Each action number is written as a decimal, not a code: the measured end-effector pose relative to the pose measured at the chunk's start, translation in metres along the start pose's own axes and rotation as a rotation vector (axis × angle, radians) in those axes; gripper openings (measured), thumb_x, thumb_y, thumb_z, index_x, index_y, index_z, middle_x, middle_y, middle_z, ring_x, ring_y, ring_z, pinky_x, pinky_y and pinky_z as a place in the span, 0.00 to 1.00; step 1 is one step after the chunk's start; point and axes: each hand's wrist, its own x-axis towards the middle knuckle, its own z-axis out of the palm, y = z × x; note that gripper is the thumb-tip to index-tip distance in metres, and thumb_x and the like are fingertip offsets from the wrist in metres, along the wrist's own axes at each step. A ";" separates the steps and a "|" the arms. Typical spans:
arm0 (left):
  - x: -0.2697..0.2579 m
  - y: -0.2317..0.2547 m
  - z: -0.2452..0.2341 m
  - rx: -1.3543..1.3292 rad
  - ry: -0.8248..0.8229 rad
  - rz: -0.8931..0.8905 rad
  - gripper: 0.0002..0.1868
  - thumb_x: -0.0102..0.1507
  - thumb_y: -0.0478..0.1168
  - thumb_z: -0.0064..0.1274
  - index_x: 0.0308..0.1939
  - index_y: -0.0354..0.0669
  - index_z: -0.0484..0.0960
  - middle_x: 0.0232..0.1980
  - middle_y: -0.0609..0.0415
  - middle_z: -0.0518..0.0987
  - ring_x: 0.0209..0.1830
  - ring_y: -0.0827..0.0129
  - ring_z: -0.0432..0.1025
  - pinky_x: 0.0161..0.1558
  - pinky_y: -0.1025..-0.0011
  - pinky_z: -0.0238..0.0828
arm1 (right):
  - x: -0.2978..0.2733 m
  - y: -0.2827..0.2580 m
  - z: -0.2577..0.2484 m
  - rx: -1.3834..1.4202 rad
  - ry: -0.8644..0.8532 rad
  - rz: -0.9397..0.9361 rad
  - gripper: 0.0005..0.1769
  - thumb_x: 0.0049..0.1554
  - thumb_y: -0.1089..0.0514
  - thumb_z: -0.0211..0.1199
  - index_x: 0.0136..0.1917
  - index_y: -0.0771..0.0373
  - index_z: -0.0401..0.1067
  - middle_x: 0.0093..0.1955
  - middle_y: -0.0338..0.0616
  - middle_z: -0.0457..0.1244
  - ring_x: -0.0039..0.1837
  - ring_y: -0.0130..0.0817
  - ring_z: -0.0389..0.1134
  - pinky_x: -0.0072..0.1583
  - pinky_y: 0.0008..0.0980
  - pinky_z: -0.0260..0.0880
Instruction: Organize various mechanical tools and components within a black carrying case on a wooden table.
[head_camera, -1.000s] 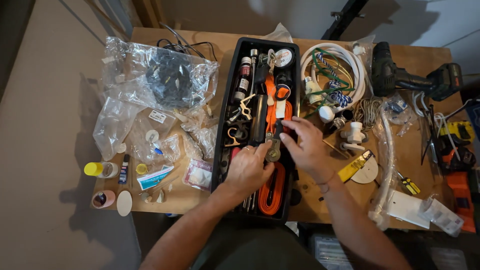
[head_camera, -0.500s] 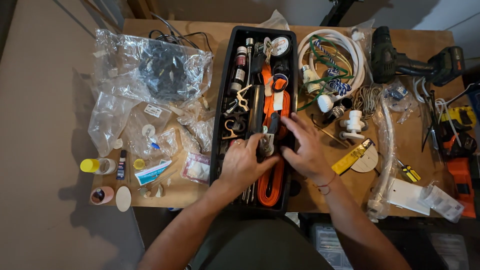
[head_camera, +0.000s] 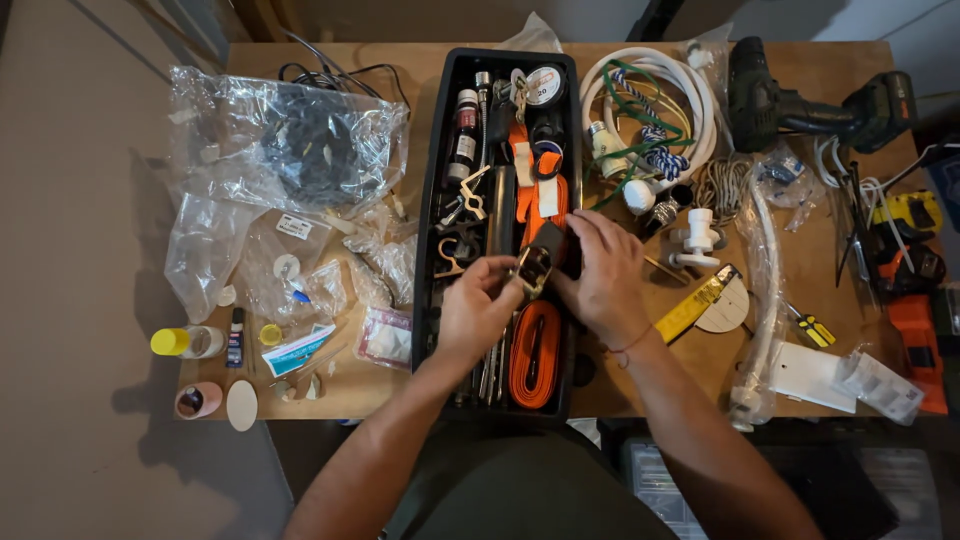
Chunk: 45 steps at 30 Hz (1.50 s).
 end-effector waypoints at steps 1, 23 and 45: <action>0.001 -0.001 0.001 -0.001 0.002 0.001 0.12 0.51 0.47 0.50 0.39 0.58 0.78 0.30 0.60 0.80 0.36 0.69 0.75 0.39 0.71 0.72 | 0.002 -0.001 -0.001 0.000 0.001 -0.003 0.36 0.39 0.48 0.66 0.61 0.51 0.60 0.61 0.37 0.54 0.62 0.40 0.53 0.60 0.43 0.47; -0.005 0.008 0.004 0.388 -0.175 0.091 0.25 0.57 0.53 0.42 0.57 0.54 0.68 0.42 0.43 0.75 0.48 0.48 0.68 0.46 0.57 0.66 | 0.013 0.004 0.001 -0.222 -0.022 -0.090 0.30 0.34 0.53 0.65 0.53 0.54 0.67 0.59 0.37 0.49 0.56 0.42 0.54 0.56 0.48 0.52; 0.006 -0.030 0.009 0.570 -0.122 0.345 0.28 0.55 0.54 0.45 0.53 0.42 0.70 0.32 0.39 0.75 0.38 0.46 0.70 0.39 0.58 0.68 | 0.089 0.014 -0.010 -0.113 0.132 -0.021 0.13 0.54 0.45 0.54 0.45 0.51 0.73 0.57 0.40 0.58 0.60 0.48 0.54 0.53 0.48 0.57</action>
